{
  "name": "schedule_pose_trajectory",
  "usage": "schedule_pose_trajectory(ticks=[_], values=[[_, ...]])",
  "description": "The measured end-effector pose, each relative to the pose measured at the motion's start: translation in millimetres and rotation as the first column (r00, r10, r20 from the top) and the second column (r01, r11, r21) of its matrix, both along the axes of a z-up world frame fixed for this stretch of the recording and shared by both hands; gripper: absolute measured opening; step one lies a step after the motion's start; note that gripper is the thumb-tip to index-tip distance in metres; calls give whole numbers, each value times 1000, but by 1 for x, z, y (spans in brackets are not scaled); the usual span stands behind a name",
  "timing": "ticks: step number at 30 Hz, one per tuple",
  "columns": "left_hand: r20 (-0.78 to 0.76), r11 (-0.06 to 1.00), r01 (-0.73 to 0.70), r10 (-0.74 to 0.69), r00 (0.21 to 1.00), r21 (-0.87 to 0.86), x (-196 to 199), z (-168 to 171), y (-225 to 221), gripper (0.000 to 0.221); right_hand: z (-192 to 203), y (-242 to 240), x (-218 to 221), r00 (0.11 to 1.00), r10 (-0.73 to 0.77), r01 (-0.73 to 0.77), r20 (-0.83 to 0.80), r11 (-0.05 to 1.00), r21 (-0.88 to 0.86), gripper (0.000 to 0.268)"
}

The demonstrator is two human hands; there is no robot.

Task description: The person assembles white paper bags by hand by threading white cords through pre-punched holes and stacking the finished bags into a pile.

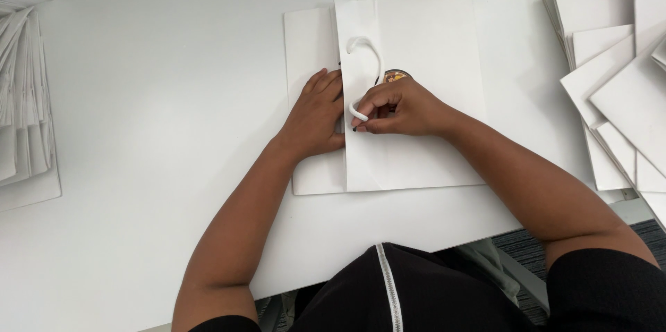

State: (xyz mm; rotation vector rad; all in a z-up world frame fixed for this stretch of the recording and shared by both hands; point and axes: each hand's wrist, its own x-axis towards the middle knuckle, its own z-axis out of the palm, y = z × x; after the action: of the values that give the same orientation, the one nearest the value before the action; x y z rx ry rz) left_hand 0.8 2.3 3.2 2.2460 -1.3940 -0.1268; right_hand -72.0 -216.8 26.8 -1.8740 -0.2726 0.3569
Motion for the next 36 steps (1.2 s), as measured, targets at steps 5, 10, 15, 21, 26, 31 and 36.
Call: schedule_pose_trajectory(ticks=[5,10,15,21,26,31,36], values=[[-60,1000,21,-22,998,-11,1,5,2,70,1,7,-3,989,-16,33,144,992,-121,12],[-98,998,25,-31,995,-62,4,0,3,74,6,5,-3,990,33,-18,134,993,-114,13],[-278,994,-9,-22,960,-109,17,-8,8,51,4,0,1,990,59,-42,130,991,-131,14],[-403,995,-9,-32,915,-99,20,-6,12,15,9,-3,3,994,74,-66,82,993,-96,13],[-426,993,46,-87,901,-105,19,4,14,12,6,-9,5,997,74,-71,30,995,-77,11],[-409,989,68,-118,905,-135,20,1,15,11,8,-9,6,996,86,-87,-19,995,-45,10],[-410,976,47,-133,902,-213,19,-3,15,2,1,-20,9,994,79,-74,-76,995,67,10]])
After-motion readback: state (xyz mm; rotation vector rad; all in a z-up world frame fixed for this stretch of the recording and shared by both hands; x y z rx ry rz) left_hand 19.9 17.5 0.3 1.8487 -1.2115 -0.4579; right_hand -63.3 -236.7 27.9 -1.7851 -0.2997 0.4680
